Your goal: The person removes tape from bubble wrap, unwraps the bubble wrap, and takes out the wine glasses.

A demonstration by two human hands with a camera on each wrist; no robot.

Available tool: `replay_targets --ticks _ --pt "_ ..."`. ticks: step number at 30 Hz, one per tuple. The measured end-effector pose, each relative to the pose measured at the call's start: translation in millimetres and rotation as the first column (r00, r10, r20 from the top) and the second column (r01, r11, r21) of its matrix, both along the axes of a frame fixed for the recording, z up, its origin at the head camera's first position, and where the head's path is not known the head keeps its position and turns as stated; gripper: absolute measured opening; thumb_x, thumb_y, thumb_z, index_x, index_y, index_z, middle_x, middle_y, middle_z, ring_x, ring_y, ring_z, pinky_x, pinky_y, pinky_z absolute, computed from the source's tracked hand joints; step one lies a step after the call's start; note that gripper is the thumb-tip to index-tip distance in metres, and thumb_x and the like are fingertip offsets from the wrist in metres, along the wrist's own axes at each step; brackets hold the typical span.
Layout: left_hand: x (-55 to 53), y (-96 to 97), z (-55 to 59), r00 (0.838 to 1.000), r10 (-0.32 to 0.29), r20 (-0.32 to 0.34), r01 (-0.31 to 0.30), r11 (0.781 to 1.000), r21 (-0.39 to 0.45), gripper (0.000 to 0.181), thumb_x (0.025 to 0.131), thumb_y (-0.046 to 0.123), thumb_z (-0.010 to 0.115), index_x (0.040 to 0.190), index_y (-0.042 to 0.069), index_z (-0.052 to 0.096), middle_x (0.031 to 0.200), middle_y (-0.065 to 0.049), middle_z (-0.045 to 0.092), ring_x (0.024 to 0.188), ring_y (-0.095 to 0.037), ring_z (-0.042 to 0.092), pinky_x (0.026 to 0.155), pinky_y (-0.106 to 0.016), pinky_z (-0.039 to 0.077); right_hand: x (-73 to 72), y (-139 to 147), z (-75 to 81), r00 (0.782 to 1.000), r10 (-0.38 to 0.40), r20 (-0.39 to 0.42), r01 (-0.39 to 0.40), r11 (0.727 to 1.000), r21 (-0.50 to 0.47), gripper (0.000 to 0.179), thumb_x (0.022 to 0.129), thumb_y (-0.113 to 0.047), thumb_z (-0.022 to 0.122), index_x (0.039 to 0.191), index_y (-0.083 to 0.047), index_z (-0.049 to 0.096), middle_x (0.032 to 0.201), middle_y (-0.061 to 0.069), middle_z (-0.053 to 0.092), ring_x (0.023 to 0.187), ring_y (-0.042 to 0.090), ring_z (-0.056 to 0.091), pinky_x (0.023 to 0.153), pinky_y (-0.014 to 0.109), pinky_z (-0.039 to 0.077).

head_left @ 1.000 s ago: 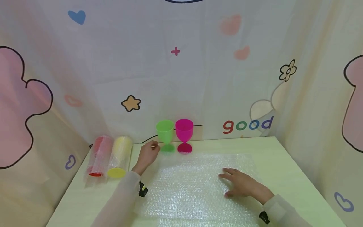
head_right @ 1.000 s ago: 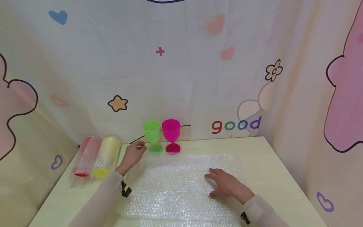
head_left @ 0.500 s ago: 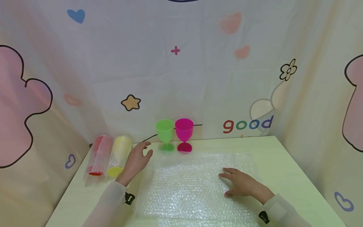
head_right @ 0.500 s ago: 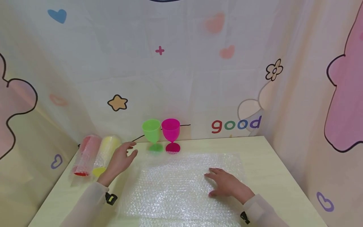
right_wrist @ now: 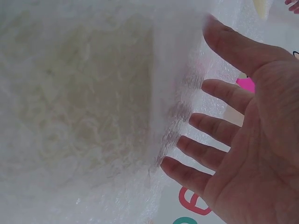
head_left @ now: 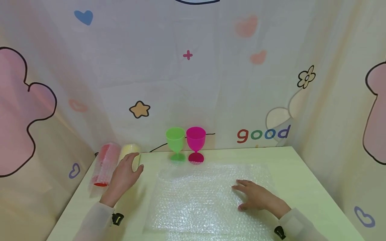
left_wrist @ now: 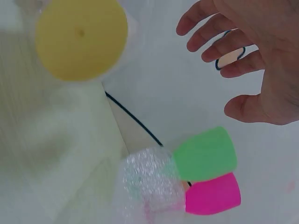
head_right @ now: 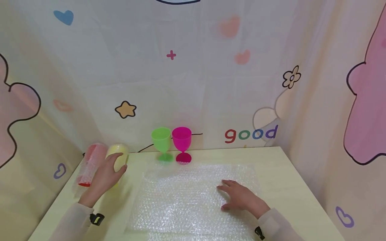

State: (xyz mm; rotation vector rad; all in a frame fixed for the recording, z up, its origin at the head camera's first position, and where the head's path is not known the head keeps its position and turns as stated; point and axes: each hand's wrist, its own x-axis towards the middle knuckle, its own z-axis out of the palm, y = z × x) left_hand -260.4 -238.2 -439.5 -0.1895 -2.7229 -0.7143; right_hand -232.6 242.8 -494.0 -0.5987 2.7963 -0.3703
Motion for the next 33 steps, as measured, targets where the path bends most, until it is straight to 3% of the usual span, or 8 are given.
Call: replay_targets --ticks 7,17,33 --pt "0.1 -24.7 -0.8 0.996 0.042 0.078 -0.042 0.999 -0.003 0.064 0.094 0.027 0.061 0.145 -0.002 0.037 0.148 -0.028 0.037 0.133 -0.048 0.039 0.101 -0.065 0.041 -0.6 0 -0.6 1.0 0.003 -0.017 -0.003 1.0 0.013 0.076 0.072 -0.046 0.083 0.138 -0.019 0.056 0.153 0.014 0.043 0.141 0.041 0.038 0.109 0.062 0.038" --pt "-16.4 -46.5 -16.8 0.98 0.078 0.181 -0.081 0.997 0.01 0.079 0.093 0.033 0.061 0.148 -0.009 0.022 0.151 -0.033 0.027 0.136 -0.05 0.03 0.112 -0.065 0.029 -0.9 -1 -2.1 1.0 0.002 -0.016 -0.002 1.0 0.008 0.077 0.071 -0.046 0.083 0.137 -0.02 0.056 0.153 0.013 0.044 0.141 0.04 0.039 0.109 0.062 0.037" --pt "-35.8 -50.1 -30.4 0.952 0.081 0.295 -0.104 0.993 0.063 0.09 0.093 0.037 0.062 0.151 -0.009 0.012 0.155 -0.035 0.021 0.138 -0.051 0.029 0.114 -0.065 0.026 0.2 -2 -0.8 1.0 0.0 -0.011 0.0 1.0 0.016 0.076 0.071 -0.046 0.083 0.138 -0.02 0.056 0.153 0.014 0.044 0.141 0.041 0.039 0.108 0.062 0.038"
